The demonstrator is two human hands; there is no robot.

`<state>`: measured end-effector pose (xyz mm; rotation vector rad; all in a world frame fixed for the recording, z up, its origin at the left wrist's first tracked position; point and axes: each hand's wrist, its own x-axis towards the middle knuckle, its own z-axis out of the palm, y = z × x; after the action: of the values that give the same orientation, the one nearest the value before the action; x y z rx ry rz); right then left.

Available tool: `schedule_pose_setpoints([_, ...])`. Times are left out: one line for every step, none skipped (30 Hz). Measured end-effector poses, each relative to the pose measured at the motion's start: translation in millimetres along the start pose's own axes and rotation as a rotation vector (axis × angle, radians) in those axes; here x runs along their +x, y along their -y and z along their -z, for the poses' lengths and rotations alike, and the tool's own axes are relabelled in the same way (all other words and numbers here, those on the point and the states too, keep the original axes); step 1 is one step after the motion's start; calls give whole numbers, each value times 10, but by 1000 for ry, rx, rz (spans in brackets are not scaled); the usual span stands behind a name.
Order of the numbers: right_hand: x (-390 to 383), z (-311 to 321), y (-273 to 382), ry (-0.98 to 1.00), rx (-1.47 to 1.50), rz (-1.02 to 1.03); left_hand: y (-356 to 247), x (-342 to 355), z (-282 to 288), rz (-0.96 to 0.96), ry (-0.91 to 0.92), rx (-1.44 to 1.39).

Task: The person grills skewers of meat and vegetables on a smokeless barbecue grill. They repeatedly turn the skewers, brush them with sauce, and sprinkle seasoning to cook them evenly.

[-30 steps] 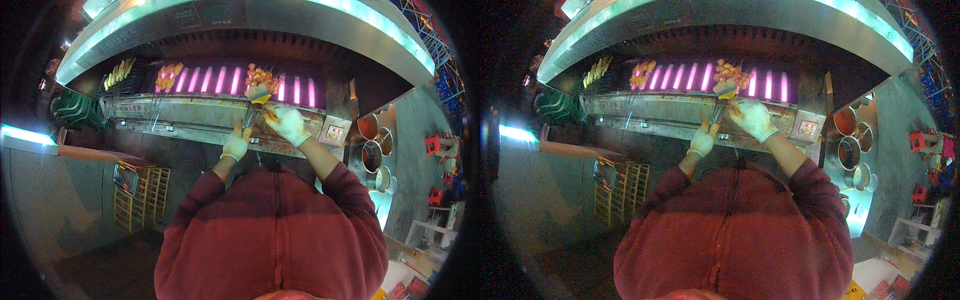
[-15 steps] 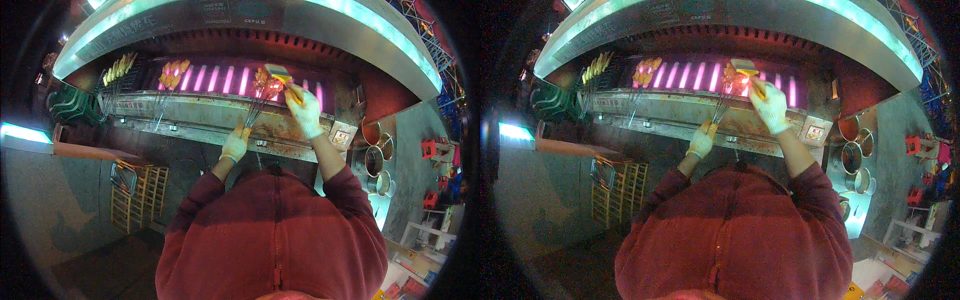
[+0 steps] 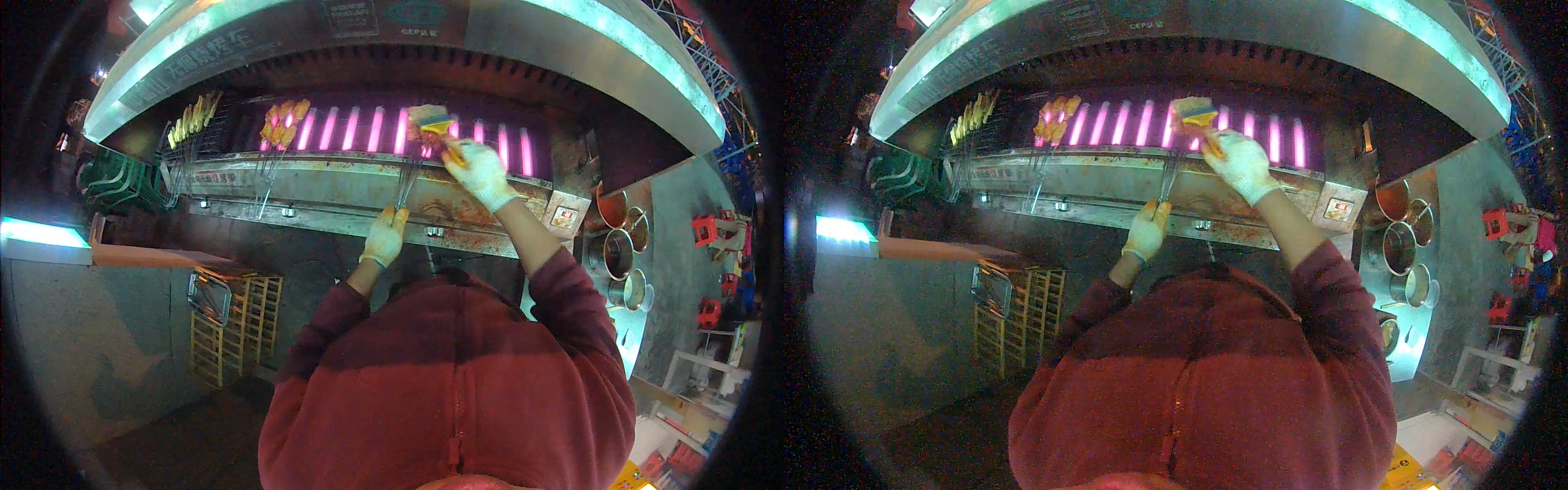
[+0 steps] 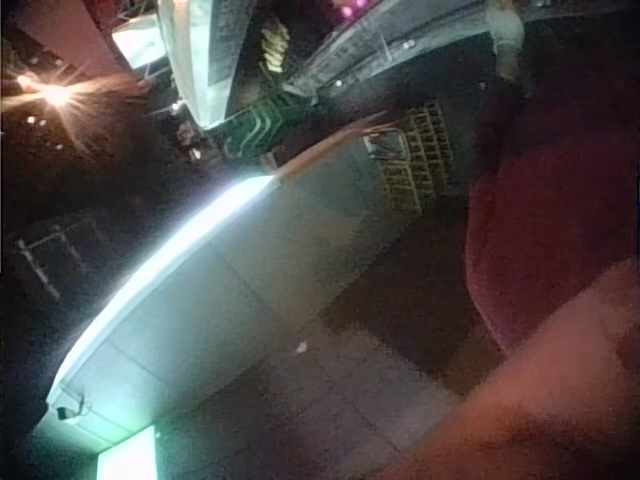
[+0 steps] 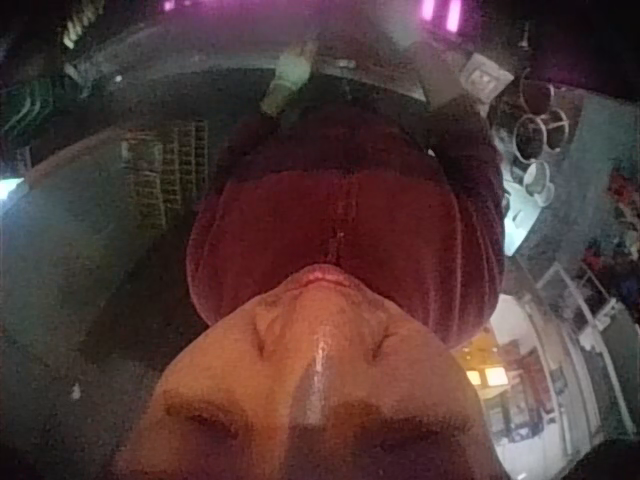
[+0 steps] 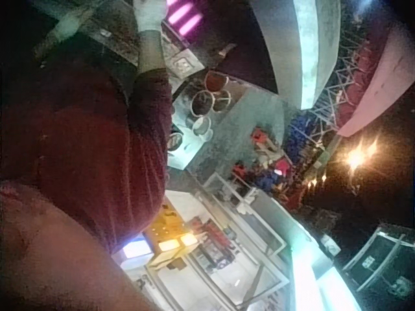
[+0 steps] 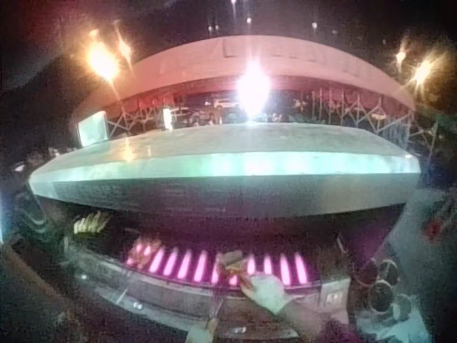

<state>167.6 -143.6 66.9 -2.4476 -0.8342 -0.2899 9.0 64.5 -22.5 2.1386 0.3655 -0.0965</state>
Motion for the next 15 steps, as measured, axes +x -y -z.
schedule_pose_setpoints([9,-73,-66,51,-81,29,-36,-11,19,8,5,7])
schedule_pose_setpoints([-4,-67,-6,-9,-24,25,-209,-51,127,25,0,14])
schedule_pose_setpoints([-73,12,129,-63,32,27,-296,-83,202,47,-10,14])
schedule_pose_setpoints([-153,48,240,-117,89,29,-205,-45,207,6,-68,78])
schedule_pose_setpoints([-297,-26,269,-142,44,99,-85,0,155,-45,-115,138])
schedule_pose_setpoints([-359,-138,257,8,-132,205,-48,6,135,-96,-156,203])
schedule_pose_setpoints([-476,-198,239,30,-149,216,-15,-28,87,-113,-171,225])
schedule_pose_setpoints([-505,-226,275,48,-160,240,-40,-63,84,-126,-200,251])
schedule_pose_setpoints([-433,-122,386,75,-132,213,-61,-91,84,-135,-229,273])
schedule_pose_setpoints([-352,9,495,103,-104,187,-78,-84,111,-139,-225,283])
schedule_pose_setpoints([-320,112,577,126,-80,150,-117,-73,139,-151,-214,293])
schedule_pose_setpoints([-272,37,467,-83,-23,189,-132,-69,158,-163,-202,304])
schedule_pose_setpoints([-242,107,432,-212,34,142,-68,-89,143,-160,-170,217])
schedule_pose_setpoints([-155,206,417,-344,93,109,48,-80,127,-157,-150,131])
schedule_pose_setpoints([-94,266,422,-389,142,15,183,-92,119,-146,-128,47])
